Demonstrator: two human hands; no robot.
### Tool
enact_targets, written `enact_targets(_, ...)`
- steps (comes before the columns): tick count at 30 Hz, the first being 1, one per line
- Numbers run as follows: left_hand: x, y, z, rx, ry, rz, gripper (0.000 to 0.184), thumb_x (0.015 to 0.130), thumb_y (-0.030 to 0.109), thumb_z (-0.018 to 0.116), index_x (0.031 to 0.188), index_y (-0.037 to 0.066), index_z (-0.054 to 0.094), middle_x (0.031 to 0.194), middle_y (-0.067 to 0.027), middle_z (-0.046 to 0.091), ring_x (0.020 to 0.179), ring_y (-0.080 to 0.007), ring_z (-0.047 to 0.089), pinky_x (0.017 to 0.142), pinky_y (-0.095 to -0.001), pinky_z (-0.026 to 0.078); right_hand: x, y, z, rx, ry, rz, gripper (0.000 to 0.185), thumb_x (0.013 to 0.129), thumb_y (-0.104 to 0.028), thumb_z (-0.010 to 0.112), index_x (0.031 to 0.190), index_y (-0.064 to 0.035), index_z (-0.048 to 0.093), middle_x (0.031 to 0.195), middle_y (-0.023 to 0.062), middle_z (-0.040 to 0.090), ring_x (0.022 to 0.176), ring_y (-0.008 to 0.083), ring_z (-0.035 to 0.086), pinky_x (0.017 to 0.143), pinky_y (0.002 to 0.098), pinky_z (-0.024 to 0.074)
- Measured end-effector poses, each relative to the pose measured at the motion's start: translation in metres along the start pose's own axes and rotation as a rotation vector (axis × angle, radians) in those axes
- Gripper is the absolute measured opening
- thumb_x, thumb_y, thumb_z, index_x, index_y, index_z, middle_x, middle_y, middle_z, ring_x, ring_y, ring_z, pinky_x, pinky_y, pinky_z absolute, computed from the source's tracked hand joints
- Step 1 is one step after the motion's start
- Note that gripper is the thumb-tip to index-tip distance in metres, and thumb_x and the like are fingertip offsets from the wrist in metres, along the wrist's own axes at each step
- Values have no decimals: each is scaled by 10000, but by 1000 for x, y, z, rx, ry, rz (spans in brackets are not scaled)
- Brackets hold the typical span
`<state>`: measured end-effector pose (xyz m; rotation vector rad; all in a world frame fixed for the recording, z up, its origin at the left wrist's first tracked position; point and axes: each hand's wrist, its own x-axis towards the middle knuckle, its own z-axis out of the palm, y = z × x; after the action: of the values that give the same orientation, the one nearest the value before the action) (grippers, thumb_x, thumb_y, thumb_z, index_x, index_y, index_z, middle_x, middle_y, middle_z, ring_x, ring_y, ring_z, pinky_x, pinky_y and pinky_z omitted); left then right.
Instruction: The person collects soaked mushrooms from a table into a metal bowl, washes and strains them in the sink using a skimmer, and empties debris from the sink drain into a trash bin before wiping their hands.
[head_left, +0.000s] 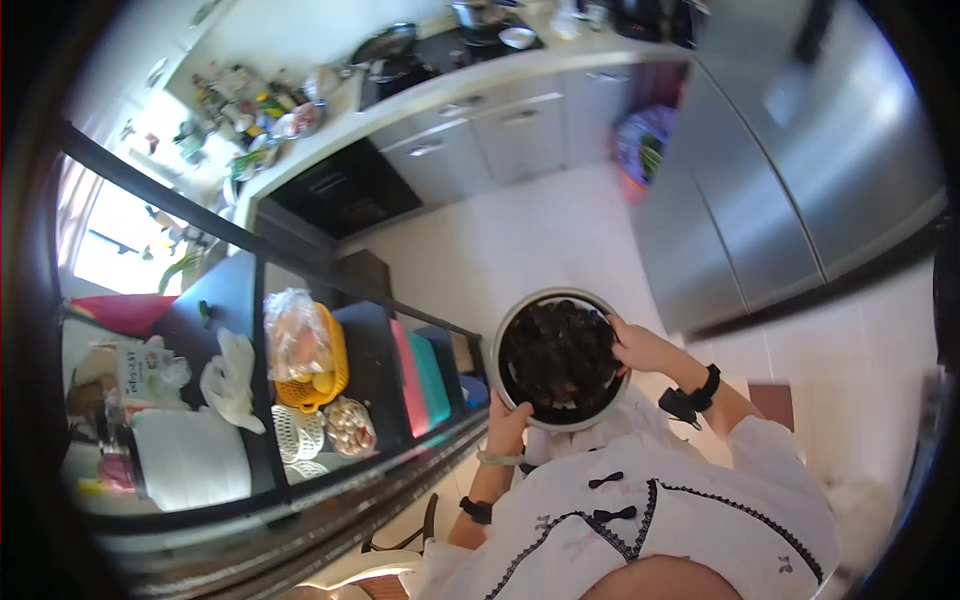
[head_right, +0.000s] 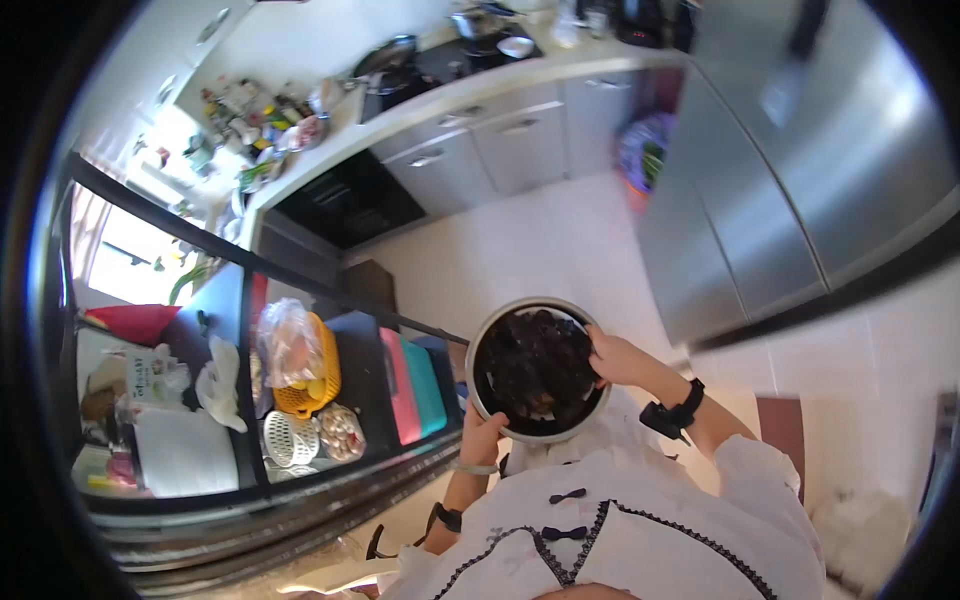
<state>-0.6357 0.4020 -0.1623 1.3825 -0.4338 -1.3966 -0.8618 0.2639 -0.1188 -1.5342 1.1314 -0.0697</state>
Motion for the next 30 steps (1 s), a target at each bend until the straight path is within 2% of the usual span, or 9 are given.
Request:
enact_targets(4, 58, 50, 9, -71, 172, -9, 568, 639, -99, 478, 1170, 73, 369, 922, -75, 523, 716, -162, 561, 544, -255, 496, 102, -26, -38, -22, -102, -155, 439, 767, -28, 341, 1194, 47, 267, 775, 233, 582, 533, 251, 618, 518, 360, 521)
enact_targets(6, 91, 64, 13, -70, 293, 38, 567, 641, -95, 474, 1173, 68, 365, 938, -84, 520, 740, -175, 558, 570, -266, 490, 176, -31, -62, -449, -57, -471, 446, 764, -39, 355, 1193, 51, 275, 795, 245, 583, 535, 246, 621, 519, 354, 525)
enact_targets(7, 111, 59, 9, -109, 324, 123, 565, 638, -104, 475, 1167, 63, 365, 945, -91, 519, 750, -189, 553, 596, -277, 487, 178, -81, -85, -98, -289, -179, 430, 757, -45, 367, 1171, 52, 297, 766, 235, 593, 536, 244, 623, 516, 354, 522)
enact_targets(14, 201, 124, 9, -397, 469, 184, 535, 615, -116, 482, 1120, 30, 384, 1014, -116, 509, 871, -220, 557, 709, -311, 496, 333, -181, -111, -351, -555, -259, 446, 776, -68, 357, 1202, 38, 275, 739, 172, 601, 528, 214, 618, 498, 337, 518)
enact_targets(20, 304, 165, -45, -501, 622, 368, 600, 590, -123, 481, 1158, 38, 378, 995, -113, 523, 824, -223, 572, 603, -294, 502, 464, -259, -87, -483, -504, -358, 439, 736, -117, 418, 1161, -13, 386, 729, 218, 599, 609, 285, 615, 549, 397, 495)
enact_targets(21, 314, 184, -46, -492, 658, 310, 631, 564, -125, 479, 1165, 40, 380, 994, -110, 526, 836, -220, 569, 634, -289, 493, 510, -231, -72, -589, -345, -646, 394, 736, -119, 423, 1116, -14, 425, 767, 223, 598, 657, 300, 615, 597, 395, 492)
enact_targets(22, 330, 199, -48, -511, 672, 331, 629, 560, -121, 470, 1163, 32, 379, 992, -107, 529, 828, -212, 571, 650, -287, 489, 523, -251, -75, -602, -346, -661, 365, 739, -141, 450, 1080, -12, 449, 785, 217, 597, 688, 305, 612, 640, 391, 488)
enact_targets(24, 346, 225, -60, -525, 722, 349, 615, 565, -114, 464, 1158, 28, 381, 967, -101, 536, 813, -204, 572, 644, -282, 485, 551, -282, -71, -433, -559, -484, 358, 739, -156, 474, 1065, -8, 456, 784, 203, 601, 652, 289, 613, 603, 385, 493)
enact_targets(30, 416, 268, -124, -520, 952, 261, 531, 616, -98, 490, 1108, 64, 371, 846, -66, 531, 627, -166, 554, 433, -259, 444, 659, -381, -30, -476, -745, -475, 319, 734, -143, 456, 1018, 1, 474, 704, 169, 602, 550, 243, 610, 530, 361, 503)
